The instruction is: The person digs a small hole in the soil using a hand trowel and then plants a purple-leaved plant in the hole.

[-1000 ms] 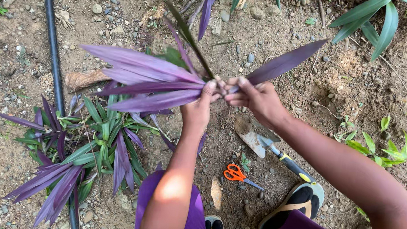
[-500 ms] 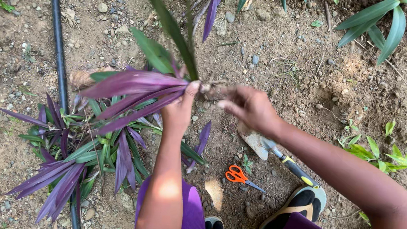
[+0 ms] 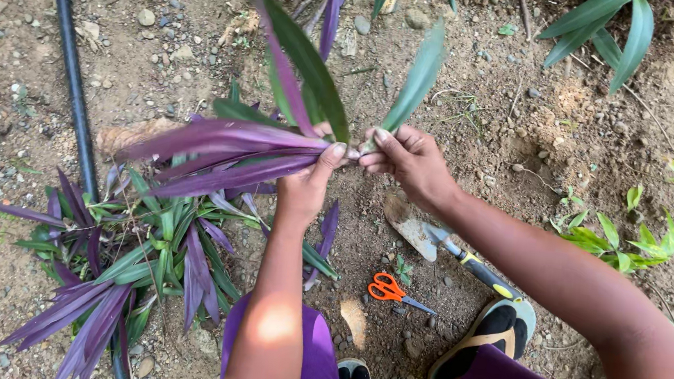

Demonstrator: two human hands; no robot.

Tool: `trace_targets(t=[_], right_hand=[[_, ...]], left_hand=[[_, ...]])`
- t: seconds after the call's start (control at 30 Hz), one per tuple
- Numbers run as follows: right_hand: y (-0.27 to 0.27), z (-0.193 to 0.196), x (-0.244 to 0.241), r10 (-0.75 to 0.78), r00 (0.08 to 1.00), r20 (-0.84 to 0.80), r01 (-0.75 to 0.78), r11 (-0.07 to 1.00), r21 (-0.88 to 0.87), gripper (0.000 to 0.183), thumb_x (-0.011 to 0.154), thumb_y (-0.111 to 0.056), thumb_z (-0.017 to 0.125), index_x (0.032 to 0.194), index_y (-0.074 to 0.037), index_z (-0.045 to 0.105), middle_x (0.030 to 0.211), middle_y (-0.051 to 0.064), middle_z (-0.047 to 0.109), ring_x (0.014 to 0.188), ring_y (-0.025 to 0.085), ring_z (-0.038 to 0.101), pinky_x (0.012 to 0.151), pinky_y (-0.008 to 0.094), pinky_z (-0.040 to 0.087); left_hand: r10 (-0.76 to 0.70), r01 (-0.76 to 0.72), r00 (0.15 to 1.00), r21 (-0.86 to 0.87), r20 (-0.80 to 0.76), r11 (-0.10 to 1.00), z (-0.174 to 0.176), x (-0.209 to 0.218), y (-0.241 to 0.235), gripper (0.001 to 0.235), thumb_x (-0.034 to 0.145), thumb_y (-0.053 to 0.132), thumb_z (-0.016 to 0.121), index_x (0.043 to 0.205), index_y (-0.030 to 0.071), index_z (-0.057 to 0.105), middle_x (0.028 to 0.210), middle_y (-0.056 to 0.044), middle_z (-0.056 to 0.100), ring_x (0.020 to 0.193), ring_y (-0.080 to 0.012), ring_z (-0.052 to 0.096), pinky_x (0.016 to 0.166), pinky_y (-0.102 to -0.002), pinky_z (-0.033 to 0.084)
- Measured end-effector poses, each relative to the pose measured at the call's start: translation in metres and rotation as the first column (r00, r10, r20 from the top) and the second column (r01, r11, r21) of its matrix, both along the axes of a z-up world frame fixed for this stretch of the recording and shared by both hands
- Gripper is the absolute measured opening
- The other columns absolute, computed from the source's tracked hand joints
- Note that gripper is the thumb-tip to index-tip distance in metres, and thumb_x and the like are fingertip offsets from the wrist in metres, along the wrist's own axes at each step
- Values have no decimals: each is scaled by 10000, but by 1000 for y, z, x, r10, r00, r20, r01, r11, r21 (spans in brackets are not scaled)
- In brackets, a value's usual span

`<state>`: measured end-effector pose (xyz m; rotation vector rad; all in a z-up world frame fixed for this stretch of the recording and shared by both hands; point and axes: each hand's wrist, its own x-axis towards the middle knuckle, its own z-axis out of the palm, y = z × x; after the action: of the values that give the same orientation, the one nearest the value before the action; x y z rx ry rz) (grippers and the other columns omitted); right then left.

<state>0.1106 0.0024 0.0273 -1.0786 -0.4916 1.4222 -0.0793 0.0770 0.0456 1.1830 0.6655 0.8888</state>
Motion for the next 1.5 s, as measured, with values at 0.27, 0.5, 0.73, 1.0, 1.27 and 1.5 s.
trace_targets(t=[0.27, 0.5, 0.73, 1.0, 1.27, 1.5], right_hand=[[-81, -59, -31, 508, 194, 839, -498, 788, -362, 663, 952, -404, 657, 1410, 38, 471, 1116, 269, 673, 906, 275, 698, 764, 381, 581], [-174, -36, 35, 864, -174, 473, -383, 384, -840, 596, 1063, -352, 480, 1597, -158, 300, 1438, 188, 535, 921, 222, 745, 780, 358, 656], [-273, -108, 32, 661, -81, 746, -49, 745, -665, 758, 884, -296, 638, 1545, -117, 311, 1330, 161, 533, 1221, 340, 565, 956, 520, 486], [-299, -112, 39, 485, 63, 872, 7, 874, -487, 410, 958, -172, 552, 1363, -106, 525, 1175, 145, 636, 1072, 324, 669, 864, 432, 563], [-377, -49, 69, 617, 203, 760, 284, 706, -649, 521, 913, -723, 529, 1050, -227, 611, 893, 6, 694, 749, 220, 704, 621, 376, 568], [-456, -77, 45, 359, 551, 753, 657, 369, -657, 454, 921, -595, 586, 1165, -213, 602, 806, 70, 699, 686, 247, 698, 619, 422, 536]], left_hand=[[432, -427, 902, 120, -15, 896, -17, -32, 32, 442, 1032, 64, 694, 1427, -5, 508, 1280, -128, 616, 1106, -208, 684, 984, -359, 636], [189, 67, 907, 570, -377, 819, -19, 50, -18, 408, 1004, 115, 755, 1340, -48, 592, 1190, -154, 664, 1106, -262, 635, 972, -388, 508], [-276, 504, 735, 228, -619, 833, -71, 196, -88, 363, 966, 201, 746, 1297, 66, 681, 951, -82, 741, 834, -177, 689, 794, -369, 565], [-369, 450, 888, 355, -274, 819, -141, 255, -110, 138, 872, 126, 815, 927, 24, 740, 888, -92, 756, 820, -184, 730, 776, -344, 584], [-527, 585, 717, -18, -457, 811, -195, 277, -103, 148, 983, 152, 746, 1062, 29, 723, 962, -81, 736, 872, -176, 687, 763, -339, 548], [-459, 652, 489, -39, -742, 757, -134, 269, -102, 184, 969, 233, 661, 1081, 87, 669, 856, -45, 685, 707, -194, 646, 632, -345, 572]])
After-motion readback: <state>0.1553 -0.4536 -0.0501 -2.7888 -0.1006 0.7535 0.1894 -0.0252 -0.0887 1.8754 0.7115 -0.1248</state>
